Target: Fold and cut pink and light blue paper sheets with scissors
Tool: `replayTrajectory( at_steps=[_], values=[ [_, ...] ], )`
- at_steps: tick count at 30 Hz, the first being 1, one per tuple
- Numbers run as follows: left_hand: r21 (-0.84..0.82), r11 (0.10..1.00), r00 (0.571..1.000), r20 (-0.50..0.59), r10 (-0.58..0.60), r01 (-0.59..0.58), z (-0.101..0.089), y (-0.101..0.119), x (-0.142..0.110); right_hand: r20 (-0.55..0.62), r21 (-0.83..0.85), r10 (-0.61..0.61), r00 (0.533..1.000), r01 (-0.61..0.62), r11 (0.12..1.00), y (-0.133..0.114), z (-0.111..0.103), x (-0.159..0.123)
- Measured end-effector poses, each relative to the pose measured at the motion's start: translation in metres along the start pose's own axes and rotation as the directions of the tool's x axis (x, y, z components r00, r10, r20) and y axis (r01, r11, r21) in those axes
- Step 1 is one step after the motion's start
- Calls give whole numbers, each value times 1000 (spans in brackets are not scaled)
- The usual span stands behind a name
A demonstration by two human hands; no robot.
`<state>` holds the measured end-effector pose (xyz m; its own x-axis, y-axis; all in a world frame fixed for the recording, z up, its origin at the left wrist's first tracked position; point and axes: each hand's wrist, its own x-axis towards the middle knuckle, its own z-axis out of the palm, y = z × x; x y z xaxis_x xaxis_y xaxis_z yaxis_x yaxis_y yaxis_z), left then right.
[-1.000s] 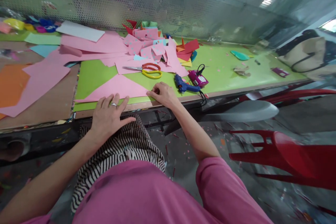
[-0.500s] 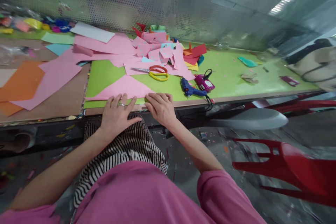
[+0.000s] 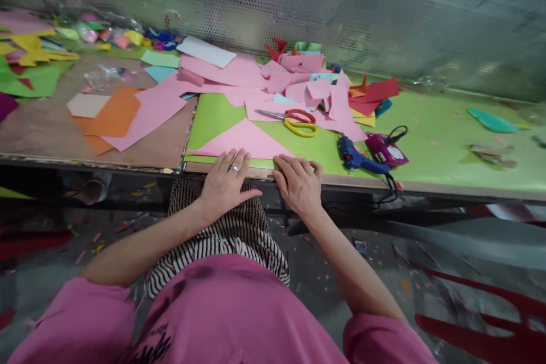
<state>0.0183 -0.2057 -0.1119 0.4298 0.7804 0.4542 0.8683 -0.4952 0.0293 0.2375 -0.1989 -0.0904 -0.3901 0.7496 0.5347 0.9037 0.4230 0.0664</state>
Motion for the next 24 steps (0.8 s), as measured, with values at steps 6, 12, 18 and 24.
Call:
replayTrajectory(
  at_steps=[6, 12, 18, 24],
  values=[
    [-33, 999, 999, -44, -21, 20, -1, -11, -12, -25, -24, -17, 1000, 16, 1000, 0, 1, 1],
    [-5, 999, 996, -76, -36, 36, -8, -26, -25, -11, -23, -6, 1000, 5, 1000, -1, 1, 1],
    [17, 994, 993, -37, -111, 112, -23, -49, -38, 22, -26, 15, 1000, -15, 1000, -1, 0, 1],
    [73, 981, 984, -13, -179, 180, -42, -75, -51, 35, -4, 25, 999, -25, 1000, -2, -1, 2]
  ],
)
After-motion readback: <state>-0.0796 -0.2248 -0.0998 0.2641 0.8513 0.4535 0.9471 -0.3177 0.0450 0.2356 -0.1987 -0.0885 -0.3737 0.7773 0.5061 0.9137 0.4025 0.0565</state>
